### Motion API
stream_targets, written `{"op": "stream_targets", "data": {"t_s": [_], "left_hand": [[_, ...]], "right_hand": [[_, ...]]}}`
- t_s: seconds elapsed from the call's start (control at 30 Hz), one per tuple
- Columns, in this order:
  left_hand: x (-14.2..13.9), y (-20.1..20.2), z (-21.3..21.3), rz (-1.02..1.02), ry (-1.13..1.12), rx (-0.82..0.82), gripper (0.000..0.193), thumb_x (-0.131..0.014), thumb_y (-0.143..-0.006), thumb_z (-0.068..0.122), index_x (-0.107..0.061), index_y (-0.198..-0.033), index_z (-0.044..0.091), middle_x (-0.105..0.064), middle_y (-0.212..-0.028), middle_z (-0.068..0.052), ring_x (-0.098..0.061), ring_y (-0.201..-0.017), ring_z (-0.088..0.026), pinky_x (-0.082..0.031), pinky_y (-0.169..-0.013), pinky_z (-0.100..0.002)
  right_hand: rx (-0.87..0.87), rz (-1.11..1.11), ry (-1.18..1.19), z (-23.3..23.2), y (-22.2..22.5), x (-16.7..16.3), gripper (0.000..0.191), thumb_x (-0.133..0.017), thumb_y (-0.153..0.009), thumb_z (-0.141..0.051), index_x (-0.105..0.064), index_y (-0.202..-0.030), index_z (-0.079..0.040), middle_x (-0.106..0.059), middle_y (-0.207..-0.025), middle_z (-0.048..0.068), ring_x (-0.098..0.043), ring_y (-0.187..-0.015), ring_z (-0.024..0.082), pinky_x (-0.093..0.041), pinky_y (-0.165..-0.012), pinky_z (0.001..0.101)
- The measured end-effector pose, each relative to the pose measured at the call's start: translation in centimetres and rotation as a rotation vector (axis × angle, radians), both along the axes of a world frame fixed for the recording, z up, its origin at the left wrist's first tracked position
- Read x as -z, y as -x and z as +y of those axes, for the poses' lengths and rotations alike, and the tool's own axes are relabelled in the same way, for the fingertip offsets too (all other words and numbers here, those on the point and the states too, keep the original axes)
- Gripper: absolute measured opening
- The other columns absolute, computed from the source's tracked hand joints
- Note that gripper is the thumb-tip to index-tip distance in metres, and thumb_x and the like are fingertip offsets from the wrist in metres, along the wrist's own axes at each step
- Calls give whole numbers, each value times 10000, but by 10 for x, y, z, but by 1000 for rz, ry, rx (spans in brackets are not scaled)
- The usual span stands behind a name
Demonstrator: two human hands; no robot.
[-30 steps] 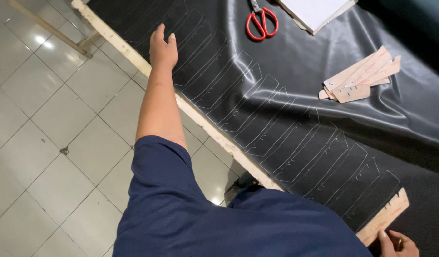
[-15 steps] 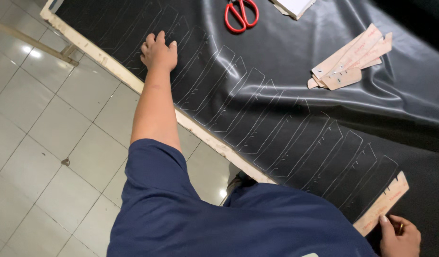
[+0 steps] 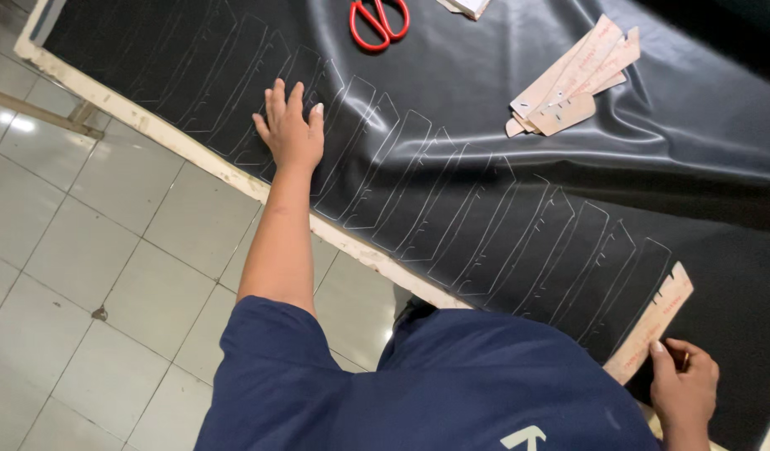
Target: The person uses a paper template and a pencil to trace multiple identical shapes onto a large black fabric laid on a table. The person repeatedly positions the template, traces its outline, and moves it to the next location, creating a series of marked shapes on the fabric.
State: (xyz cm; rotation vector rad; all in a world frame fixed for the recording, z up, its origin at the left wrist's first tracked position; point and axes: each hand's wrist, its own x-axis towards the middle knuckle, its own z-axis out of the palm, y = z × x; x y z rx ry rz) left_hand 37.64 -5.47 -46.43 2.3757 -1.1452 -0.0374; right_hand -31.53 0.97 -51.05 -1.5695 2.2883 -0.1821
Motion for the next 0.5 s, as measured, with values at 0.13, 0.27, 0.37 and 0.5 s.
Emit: {"op": "stream_targets", "data": {"t_s": [0.13, 0.27, 0.37, 0.5], "left_hand": [[7, 19, -5, 40, 26, -6, 511, -618, -996, 346, -551, -1456, 132, -365, -1592, -180, -240, -1521, -385, -125, -1185, -675], [23, 54, 2, 66, 74, 133, 458, -614, -1004, 333, -599, -1419, 141, -411, -1588, -149, -283, -1524, -359, -114, -1202, -677], [32, 63, 6, 46, 86, 146, 445, -618, -1000, 331, -609, -1402, 140, -423, -1595, -136, -300, -1525, -352, -110, -1214, -680], [34, 72, 0, 49, 71, 84, 446, -623, -969, 303, -615, -1381, 132, -421, -1598, -146, -298, -1525, -359, -90, -1183, -695]], "right_hand": [[-14, 7, 45, 2, 1, -3, 402, -696, -1029, -433, -702, -1186, -63, -562, -1306, 200, -612, -1134, 362, -466, -991, 495], [0, -12, 61, 5, 4, -1, 386, -704, -1019, -419, -699, -1175, -66, -573, -1297, 182, -624, -1113, 344, -472, -981, 475], [-26, -20, 90, 9, 8, 0, 378, -706, -1026, -420, -699, -1176, -74, -576, -1308, 170, -623, -1119, 336, -474, -990, 467], [-15, -41, 103, 11, 9, -1, 364, -704, -1018, -418, -701, -1167, -86, -580, -1323, 155, -630, -1125, 326, -476, -986, 464]]}}
